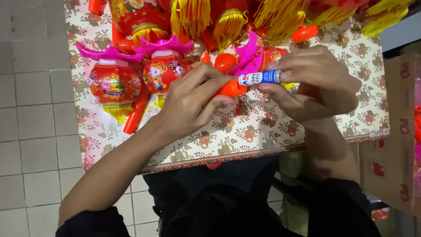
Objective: The person assembles toy lanterns by hand, joining two orange plastic segments and attaching them to the pink and red lantern frames.
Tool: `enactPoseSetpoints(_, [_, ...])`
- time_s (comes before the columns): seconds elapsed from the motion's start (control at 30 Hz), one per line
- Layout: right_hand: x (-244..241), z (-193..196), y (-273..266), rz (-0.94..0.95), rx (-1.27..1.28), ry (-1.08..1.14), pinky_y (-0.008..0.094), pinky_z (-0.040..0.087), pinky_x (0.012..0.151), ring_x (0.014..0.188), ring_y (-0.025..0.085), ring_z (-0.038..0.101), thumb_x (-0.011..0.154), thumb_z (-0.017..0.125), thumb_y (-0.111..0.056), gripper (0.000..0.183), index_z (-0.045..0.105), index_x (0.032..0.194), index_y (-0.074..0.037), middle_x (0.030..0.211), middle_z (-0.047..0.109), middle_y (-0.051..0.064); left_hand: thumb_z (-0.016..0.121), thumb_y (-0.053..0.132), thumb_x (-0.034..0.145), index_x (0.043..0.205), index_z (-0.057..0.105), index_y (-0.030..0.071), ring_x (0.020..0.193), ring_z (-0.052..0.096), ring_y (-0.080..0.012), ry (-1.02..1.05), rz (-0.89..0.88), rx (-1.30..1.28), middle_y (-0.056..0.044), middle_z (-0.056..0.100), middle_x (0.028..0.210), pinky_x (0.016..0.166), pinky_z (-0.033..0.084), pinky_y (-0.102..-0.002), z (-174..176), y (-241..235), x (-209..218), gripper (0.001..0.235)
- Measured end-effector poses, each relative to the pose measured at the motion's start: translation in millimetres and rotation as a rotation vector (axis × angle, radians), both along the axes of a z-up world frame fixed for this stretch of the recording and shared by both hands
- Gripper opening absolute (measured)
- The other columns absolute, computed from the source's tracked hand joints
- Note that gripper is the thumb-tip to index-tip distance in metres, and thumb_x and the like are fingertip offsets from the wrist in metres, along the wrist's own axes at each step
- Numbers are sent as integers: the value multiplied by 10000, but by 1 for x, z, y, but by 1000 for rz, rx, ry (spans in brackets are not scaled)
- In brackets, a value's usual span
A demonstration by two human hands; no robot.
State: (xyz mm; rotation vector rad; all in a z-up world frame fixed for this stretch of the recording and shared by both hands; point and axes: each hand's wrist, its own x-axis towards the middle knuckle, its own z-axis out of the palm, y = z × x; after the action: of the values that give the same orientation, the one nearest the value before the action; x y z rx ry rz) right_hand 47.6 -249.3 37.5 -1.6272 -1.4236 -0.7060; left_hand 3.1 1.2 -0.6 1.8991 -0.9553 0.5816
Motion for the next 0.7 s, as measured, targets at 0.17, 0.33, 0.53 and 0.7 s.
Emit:
enactPoseSetpoints(0.17, [-3,10,5,134,-167,167,254,512,368,506,229,705,865,704,150,308,566,619,26,574,618,153,548,267,1068,1203,669,-66,800,630,-272,25,10,13,-187,616,983,656,547,-345,-1,-1,0,379])
enactPoseSetpoints(0.33, [-5,-8,-1,52,-450,152,299,639,582,685,226,742,991,681,-75,61,685,1007,-17,881,759,177,536,257,1076,1213,648,-75,869,650,-312,-13,17,32,-216,622,1016,711,576,-378,-2,-3,-3,376])
enactPoseSetpoints(0.53, [-14,-26,22,-130,-119,-187,280,659,632,825,211,719,954,821,-105,183,697,1079,-56,1049,731,141,507,118,1084,1248,590,-86,1063,615,-354,25,-71,-30,-242,590,1151,925,568,-428,-3,1,1,275])
enactPoseSetpoints(0.7, [-23,-1,21,-215,-186,-316,317,638,540,778,265,730,959,817,-59,157,716,1079,-54,993,752,170,474,153,1088,1231,577,-118,1145,631,-396,9,-146,-70,-258,564,1192,1028,586,-463,5,0,0,324])
